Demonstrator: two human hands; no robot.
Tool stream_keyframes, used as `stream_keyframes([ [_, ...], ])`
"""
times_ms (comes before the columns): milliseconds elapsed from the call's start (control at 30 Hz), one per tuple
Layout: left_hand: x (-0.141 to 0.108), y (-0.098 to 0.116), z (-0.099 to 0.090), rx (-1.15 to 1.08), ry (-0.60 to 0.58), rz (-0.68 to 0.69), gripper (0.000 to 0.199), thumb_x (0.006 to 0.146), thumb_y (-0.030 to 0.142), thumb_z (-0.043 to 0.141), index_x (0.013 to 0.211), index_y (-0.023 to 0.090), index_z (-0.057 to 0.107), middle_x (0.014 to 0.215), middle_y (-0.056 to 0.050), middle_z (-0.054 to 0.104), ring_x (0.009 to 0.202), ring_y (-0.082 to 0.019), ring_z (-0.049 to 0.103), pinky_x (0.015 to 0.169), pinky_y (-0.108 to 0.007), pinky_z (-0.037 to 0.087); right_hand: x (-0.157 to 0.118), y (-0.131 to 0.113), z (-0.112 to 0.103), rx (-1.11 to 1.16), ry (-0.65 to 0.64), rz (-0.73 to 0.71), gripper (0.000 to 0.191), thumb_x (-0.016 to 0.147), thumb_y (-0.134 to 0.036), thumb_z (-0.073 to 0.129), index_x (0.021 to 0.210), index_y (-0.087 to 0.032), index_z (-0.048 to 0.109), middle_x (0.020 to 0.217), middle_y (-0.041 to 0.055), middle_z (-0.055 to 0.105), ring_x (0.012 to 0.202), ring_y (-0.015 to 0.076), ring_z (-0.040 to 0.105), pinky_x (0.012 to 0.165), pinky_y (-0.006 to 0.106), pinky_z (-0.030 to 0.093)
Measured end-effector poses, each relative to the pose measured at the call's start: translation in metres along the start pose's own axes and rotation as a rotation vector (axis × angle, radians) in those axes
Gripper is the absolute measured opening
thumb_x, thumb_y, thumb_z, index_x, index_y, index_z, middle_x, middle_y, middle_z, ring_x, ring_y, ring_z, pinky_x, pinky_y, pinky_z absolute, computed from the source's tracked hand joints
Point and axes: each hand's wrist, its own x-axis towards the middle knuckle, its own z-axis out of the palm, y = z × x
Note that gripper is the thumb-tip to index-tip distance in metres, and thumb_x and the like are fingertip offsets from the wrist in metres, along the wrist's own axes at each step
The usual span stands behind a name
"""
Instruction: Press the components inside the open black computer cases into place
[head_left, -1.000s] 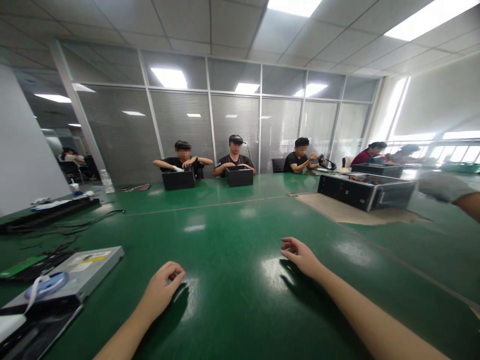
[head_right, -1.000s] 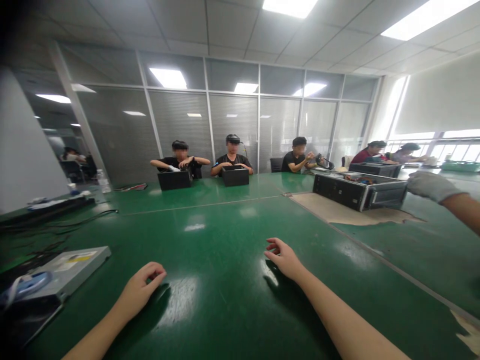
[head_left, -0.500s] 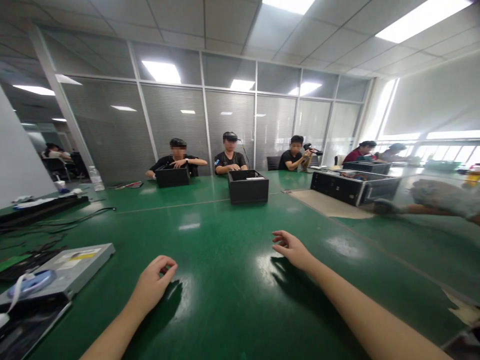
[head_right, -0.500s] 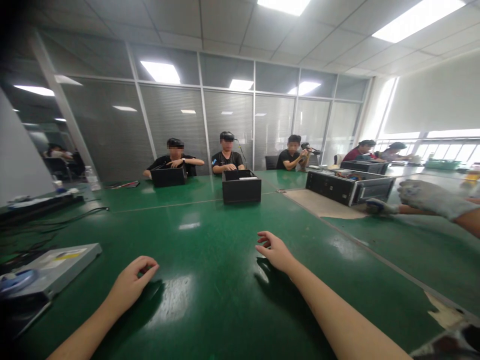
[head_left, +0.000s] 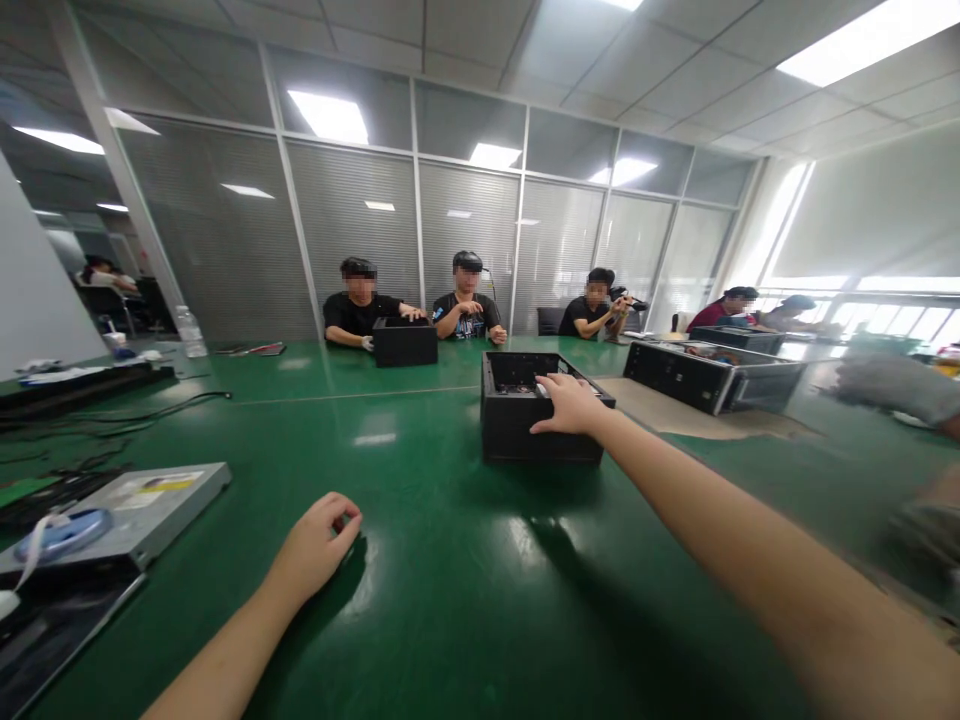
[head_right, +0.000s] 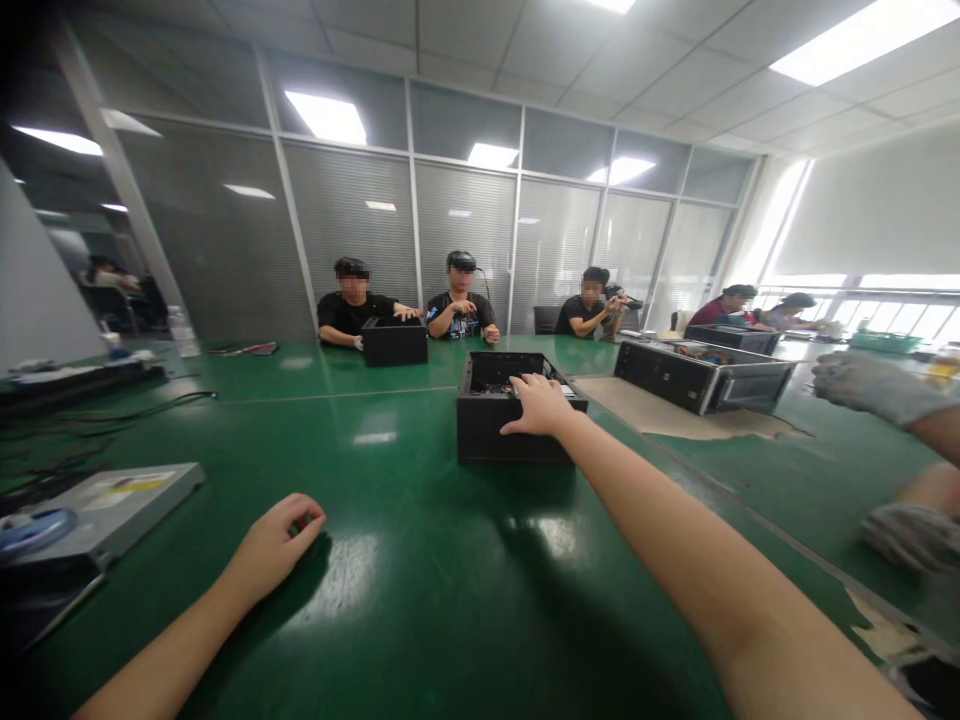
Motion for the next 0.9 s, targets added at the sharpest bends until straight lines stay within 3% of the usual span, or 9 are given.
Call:
stream_keyframes([
  [67,0.002,-0.008,-0.001,0.033,0.057,-0.033,0.027,0.083,0.043,0.051,0.076,0.021,0.065,0.085,-0.004,0.064,0.075,-0.019,0.06,0.072,-0.03,0.048,0.033,0.022,-0.002,0.021,-0.218,0.039,0.122,0.051,-0.065,0.08,0.151,-0.015,0.032,0.154,0.021,0.035,0.141,0.0427,0.029,0.113,0.055,0.023],
  [133,0.003,-0.016,-0.003,0.046,0.106,-0.049,0.026,0.083,0.041,0.051,0.075,0.021,0.064,0.083,-0.004,0.064,0.076,-0.019,0.06,0.073,-0.03,0.048,0.051,0.035,-0.005,0.089,-0.375,0.054,0.115,0.05,-0.06,0.082,0.147,-0.014,0.04,0.147,0.0183,0.046,0.133,0.0392,0.042,0.109,0.046,0.032],
  [200,0.003,-0.021,-0.004,0.04,0.113,-0.05,0.025,0.083,0.041,0.05,0.075,0.021,0.064,0.083,-0.004,0.064,0.077,-0.019,0.06,0.074,-0.03,0.047,0.056,0.037,-0.007,0.131,-0.429,0.048,0.101,0.053,-0.056,0.081,0.139,-0.014,0.05,0.135,0.0142,0.059,0.119,0.0344,0.056,0.101,0.038,0.041],
  [300,0.003,-0.024,-0.004,0.018,0.119,-0.059,0.025,0.084,0.041,0.05,0.075,0.021,0.064,0.082,-0.003,0.064,0.077,-0.019,0.06,0.074,-0.03,0.047,0.045,0.028,-0.011,0.142,-0.404,0.03,0.091,0.055,-0.052,0.081,0.133,-0.014,0.054,0.127,0.011,0.063,0.11,0.0314,0.06,0.095,0.035,0.044],
  [500,0.004,-0.028,-0.003,-0.046,0.18,-0.134,0.026,0.079,0.043,0.053,0.075,0.021,0.066,0.081,-0.003,0.066,0.076,-0.02,0.061,0.073,-0.031,0.047,-0.016,-0.01,-0.036,0.251,-0.355,-0.108,0.087,0.05,-0.051,0.085,0.125,-0.014,0.059,0.121,0.0112,0.063,0.107,0.0331,0.06,0.094,0.038,0.045],
  [767,0.001,-0.024,0.001,-0.053,0.181,-0.175,0.029,0.079,0.045,0.052,0.078,0.02,0.066,0.082,-0.004,0.067,0.077,-0.02,0.061,0.073,-0.031,0.046,-0.164,-0.104,-0.111,0.274,-0.413,-0.253,0.109,0.051,-0.071,0.08,0.144,-0.026,0.047,0.135,0.0122,0.055,0.119,0.0409,0.052,0.102,0.051,0.041],
  [833,0.0,-0.02,0.004,-0.037,0.15,-0.133,0.028,0.079,0.044,0.052,0.078,0.02,0.065,0.082,-0.004,0.066,0.078,-0.02,0.061,0.073,-0.03,0.046,-0.182,-0.119,-0.132,0.351,-0.446,-0.316,0.099,0.061,-0.07,0.076,0.146,-0.031,0.044,0.136,0.0083,0.055,0.119,0.0376,0.055,0.101,0.046,0.044],
  [900,0.0,-0.016,0.005,-0.028,0.114,-0.087,0.027,0.079,0.044,0.052,0.077,0.02,0.065,0.082,-0.004,0.066,0.08,-0.021,0.06,0.074,-0.031,0.046,-0.177,-0.13,-0.146,0.406,-0.433,-0.359,0.077,0.075,-0.064,0.069,0.143,-0.034,0.048,0.13,0.0053,0.06,0.113,0.0328,0.06,0.096,0.042,0.048],
])
